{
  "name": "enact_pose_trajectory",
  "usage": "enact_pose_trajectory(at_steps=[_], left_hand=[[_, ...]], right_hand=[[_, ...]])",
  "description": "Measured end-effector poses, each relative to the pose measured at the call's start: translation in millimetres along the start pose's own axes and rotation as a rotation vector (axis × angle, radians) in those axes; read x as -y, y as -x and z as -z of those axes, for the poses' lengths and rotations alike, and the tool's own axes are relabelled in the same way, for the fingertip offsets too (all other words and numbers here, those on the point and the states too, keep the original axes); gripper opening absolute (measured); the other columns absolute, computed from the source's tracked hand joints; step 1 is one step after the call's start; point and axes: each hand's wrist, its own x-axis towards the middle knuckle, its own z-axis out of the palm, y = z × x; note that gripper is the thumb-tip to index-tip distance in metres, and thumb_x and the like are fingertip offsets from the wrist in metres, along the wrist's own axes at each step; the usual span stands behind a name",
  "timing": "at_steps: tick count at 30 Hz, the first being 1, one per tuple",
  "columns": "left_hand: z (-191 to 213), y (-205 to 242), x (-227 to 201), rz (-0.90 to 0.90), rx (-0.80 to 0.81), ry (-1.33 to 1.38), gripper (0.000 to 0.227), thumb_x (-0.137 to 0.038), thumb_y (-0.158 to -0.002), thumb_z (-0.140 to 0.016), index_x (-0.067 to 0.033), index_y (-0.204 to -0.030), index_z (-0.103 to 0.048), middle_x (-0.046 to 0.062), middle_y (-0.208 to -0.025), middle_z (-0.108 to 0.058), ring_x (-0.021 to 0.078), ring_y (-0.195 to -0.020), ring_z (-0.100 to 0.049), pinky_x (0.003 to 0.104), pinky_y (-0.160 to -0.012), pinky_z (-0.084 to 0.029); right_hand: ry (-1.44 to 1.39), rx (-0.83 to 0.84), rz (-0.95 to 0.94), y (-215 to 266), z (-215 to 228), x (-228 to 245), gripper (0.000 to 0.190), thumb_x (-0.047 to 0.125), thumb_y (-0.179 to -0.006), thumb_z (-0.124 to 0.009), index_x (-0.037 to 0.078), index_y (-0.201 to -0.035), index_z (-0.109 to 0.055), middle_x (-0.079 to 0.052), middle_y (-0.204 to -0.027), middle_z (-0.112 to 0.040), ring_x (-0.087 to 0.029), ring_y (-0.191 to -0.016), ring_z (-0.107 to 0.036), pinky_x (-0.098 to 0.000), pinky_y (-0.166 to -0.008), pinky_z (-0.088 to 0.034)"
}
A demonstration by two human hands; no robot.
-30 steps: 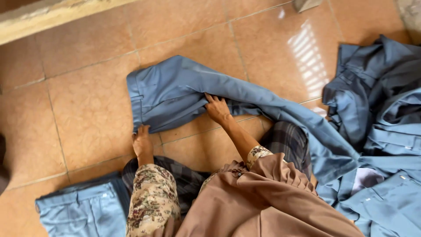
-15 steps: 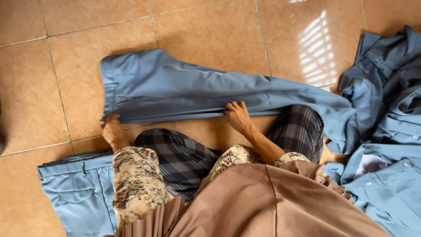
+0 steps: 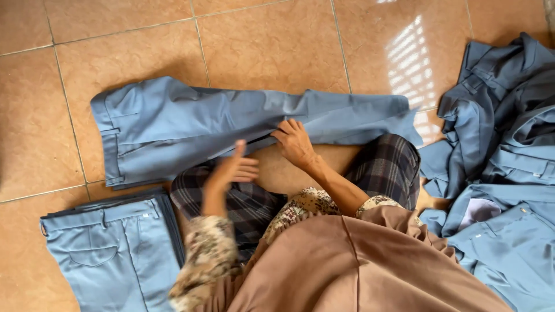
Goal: A person sitting on the floor folds multiple pairs of blue trousers from a pile into a neat stack.
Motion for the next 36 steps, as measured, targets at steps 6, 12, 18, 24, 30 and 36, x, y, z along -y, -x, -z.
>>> enact_pose_trajectory(at_steps=[6, 12, 18, 24, 30, 36], left_hand=[[-92.3, -124.3, 38.7, 0.164, -0.085, 0.907, 0.109, -0.081, -0.08, -0.065, -0.0102, -0.157, -0.032, 0.037, -0.131, -0.056, 0.0451, -0.11, -0.069, 0.056, -0.094, -0.057], [-35.9, -107.9, 36.3, 0.039, -0.052, 1.153, 0.072, -0.038, -0.095, -0.067, -0.0057, -0.151, -0.035, 0.031, -0.155, -0.034, 0.0561, -0.14, -0.038, 0.077, -0.111, -0.03], [45.3, -93.8, -1.2, -0.068, 0.119, 1.219, 0.061, -0.042, -0.093, -0.069, -0.0015, -0.134, -0.047, 0.024, -0.133, -0.059, 0.0492, -0.12, -0.061, 0.067, -0.102, -0.048], [114.1, -104.0, -35.5, -0.279, -0.005, 1.346, 0.053, -0.032, -0.089, -0.068, 0.0007, -0.13, -0.057, 0.025, -0.124, -0.069, 0.0474, -0.114, -0.068, 0.067, -0.103, -0.053], [152.0, -86.0, -0.3, -0.437, -0.106, 1.592, 0.06, -0.029, -0.082, -0.069, 0.0048, -0.13, -0.059, 0.034, -0.13, -0.067, 0.052, -0.119, -0.067, 0.074, -0.107, -0.05], [177.8, -133.5, 121.5, -0.035, -0.263, 1.345, 0.09, -0.046, -0.099, -0.059, -0.0094, -0.162, -0.006, 0.017, -0.169, -0.016, 0.0386, -0.155, -0.024, 0.064, -0.121, -0.018]], right_hand=[[0.06, -0.026, 0.069, 22.6, 20.6, 13.9, 0.006, 0.011, -0.084, -0.065, 0.015, -0.079, -0.064, -0.001, -0.094, -0.05, -0.022, -0.087, -0.052, -0.0358, -0.076, -0.044], [0.242, 0.099, 0.038, 81.2, -6.7, -83.2, 0.005, 0.019, -0.081, -0.068, 0.021, -0.077, -0.069, 0.002, -0.086, -0.054, -0.021, -0.087, -0.055, -0.0394, -0.086, -0.044], [0.421, 0.124, 0.01, 70.8, 41.4, -162.1, 0.01, 0.019, -0.081, -0.067, 0.027, -0.077, -0.071, 0.006, -0.077, -0.064, -0.014, -0.082, -0.063, -0.0402, -0.095, -0.043], [0.398, -0.226, 0.087, -24.0, 126.9, -138.4, 0.015, 0.016, -0.098, -0.062, 0.022, -0.09, -0.072, 0.003, -0.093, -0.062, -0.016, -0.09, -0.062, -0.0399, -0.104, -0.041], [0.395, -0.419, 0.169, 5.4, 102.6, -123.9, 0.018, 0.019, -0.104, -0.067, 0.022, -0.089, -0.075, -0.001, -0.095, -0.054, -0.022, -0.086, -0.054, -0.0428, -0.095, -0.045], [0.41, 0.372, -0.155, 119.3, 39.5, -126.5, 0.034, 0.009, -0.07, -0.074, 0.031, -0.096, -0.075, 0.003, -0.103, -0.06, -0.021, -0.103, -0.055, -0.0477, -0.102, -0.039]])
